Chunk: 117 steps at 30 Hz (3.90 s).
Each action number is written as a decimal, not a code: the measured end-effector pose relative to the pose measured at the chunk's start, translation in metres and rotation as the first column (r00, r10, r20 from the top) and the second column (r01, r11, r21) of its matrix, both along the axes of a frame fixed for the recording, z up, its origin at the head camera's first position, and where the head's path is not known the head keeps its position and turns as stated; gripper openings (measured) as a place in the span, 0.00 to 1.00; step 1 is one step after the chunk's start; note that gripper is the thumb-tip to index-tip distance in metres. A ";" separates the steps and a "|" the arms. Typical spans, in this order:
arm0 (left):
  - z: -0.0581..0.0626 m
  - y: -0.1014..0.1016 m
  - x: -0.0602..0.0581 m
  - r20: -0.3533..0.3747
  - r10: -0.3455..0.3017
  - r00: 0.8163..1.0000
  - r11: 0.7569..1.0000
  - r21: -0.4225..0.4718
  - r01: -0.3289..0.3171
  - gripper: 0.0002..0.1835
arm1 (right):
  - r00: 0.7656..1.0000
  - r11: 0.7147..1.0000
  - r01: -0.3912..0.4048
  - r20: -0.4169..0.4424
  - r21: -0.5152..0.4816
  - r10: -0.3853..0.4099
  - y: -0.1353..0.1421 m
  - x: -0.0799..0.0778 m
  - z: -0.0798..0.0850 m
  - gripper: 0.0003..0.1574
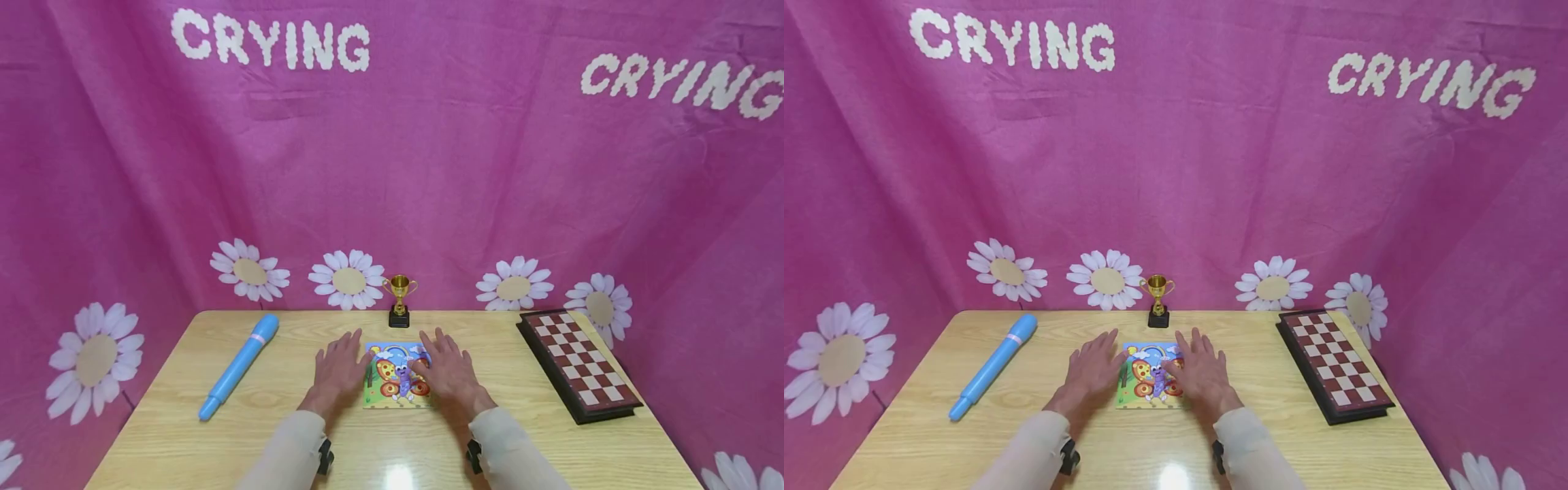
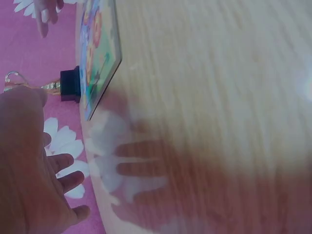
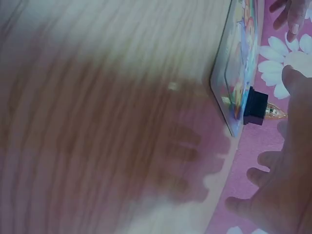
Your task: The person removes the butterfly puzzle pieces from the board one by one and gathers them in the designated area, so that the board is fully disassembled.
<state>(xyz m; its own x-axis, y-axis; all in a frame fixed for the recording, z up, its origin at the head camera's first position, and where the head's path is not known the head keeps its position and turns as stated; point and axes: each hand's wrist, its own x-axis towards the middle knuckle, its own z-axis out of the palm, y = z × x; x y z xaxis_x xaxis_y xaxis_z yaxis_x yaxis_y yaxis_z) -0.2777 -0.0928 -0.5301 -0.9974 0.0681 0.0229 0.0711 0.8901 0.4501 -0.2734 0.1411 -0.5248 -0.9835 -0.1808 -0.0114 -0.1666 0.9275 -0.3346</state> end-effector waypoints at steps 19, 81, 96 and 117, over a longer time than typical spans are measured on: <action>-0.013 0.014 -0.005 0.042 -0.061 0.997 0.989 -0.134 0.066 0.34 | 0.992 0.990 -0.127 0.017 0.058 0.127 -0.010 0.004 -0.017 0.44; -0.012 0.025 -0.024 0.058 0.053 0.997 0.971 0.231 -0.065 0.21 | 0.957 0.935 -0.289 0.034 0.206 0.288 -0.014 0.007 -0.013 0.45; -0.011 0.013 -0.012 0.017 0.102 0.995 0.888 0.449 -0.098 0.09 | 0.959 0.946 -0.281 0.013 0.160 0.283 -0.014 0.005 -0.018 0.44; -0.003 0.006 0.034 0.042 -0.004 0.999 0.854 0.520 -0.019 0.04 | 0.964 0.955 -0.263 0.011 0.136 0.264 -0.010 0.002 -0.022 0.39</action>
